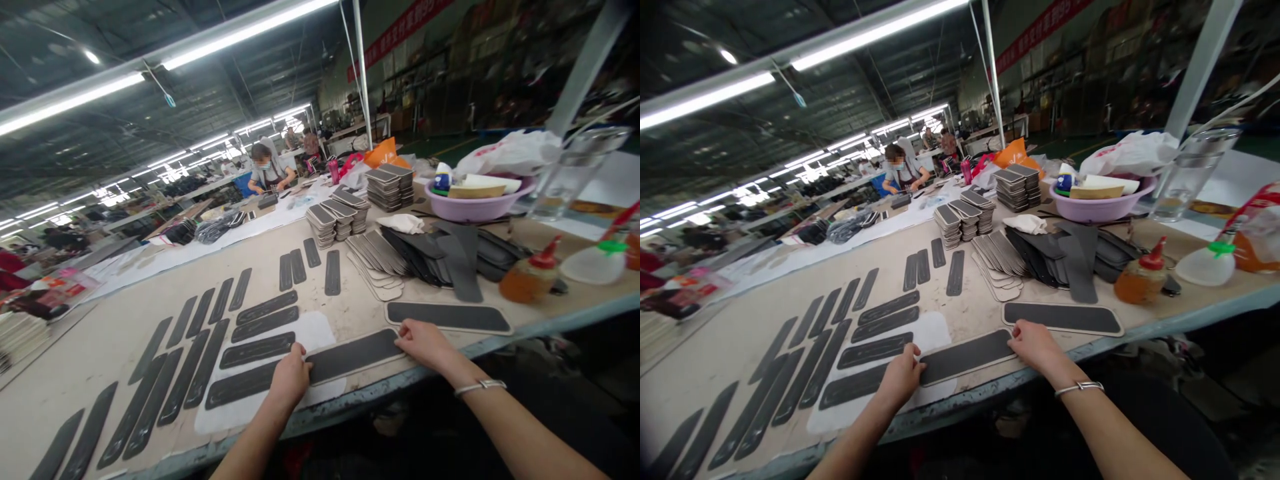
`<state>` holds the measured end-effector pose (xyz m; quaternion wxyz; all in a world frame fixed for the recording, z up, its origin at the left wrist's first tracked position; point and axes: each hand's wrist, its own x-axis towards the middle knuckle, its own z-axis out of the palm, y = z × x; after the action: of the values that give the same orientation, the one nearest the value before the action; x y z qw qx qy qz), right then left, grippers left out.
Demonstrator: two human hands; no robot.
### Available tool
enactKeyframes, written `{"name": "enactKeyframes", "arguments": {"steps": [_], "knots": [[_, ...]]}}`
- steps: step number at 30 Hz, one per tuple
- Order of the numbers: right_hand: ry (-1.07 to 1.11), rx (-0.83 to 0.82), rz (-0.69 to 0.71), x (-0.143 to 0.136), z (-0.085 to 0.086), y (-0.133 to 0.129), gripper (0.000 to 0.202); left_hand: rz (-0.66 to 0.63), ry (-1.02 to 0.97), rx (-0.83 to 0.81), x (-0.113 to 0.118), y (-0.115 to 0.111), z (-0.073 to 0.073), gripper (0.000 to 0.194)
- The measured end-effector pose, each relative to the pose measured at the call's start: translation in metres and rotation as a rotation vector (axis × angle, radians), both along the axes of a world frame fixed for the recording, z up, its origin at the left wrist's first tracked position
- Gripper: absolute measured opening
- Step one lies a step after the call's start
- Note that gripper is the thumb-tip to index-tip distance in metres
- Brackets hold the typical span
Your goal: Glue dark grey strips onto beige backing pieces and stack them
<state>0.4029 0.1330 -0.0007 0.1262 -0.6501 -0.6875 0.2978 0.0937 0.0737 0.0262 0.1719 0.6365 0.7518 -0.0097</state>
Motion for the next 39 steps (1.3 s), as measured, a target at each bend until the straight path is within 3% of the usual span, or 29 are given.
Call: {"name": "enactKeyframes", "arguments": {"steps": [13, 19, 27, 39], "knots": [[-0.041, -0.008, 0.034, -0.002, 0.007, 0.0, 0.01, 0.017, -0.213, -0.022, -0.016, 0.004, 0.007, 0.033], [-0.04, 0.021, 0.051, -0.002, 0.005, -0.001, 0.011, 0.009, -0.188, 0.029, -0.015, 0.008, 0.004, 0.032], [-0.049, 0.018, 0.021, -0.004, 0.001, 0.001, 0.015, -0.069, -0.11, 0.15, -0.009, -0.002, 0.002, 0.028], [-0.091, 0.027, -0.018, -0.006, 0.003, 0.0, 0.017, -0.047, -0.102, 0.111, -0.01, 0.009, -0.001, 0.018]]}}
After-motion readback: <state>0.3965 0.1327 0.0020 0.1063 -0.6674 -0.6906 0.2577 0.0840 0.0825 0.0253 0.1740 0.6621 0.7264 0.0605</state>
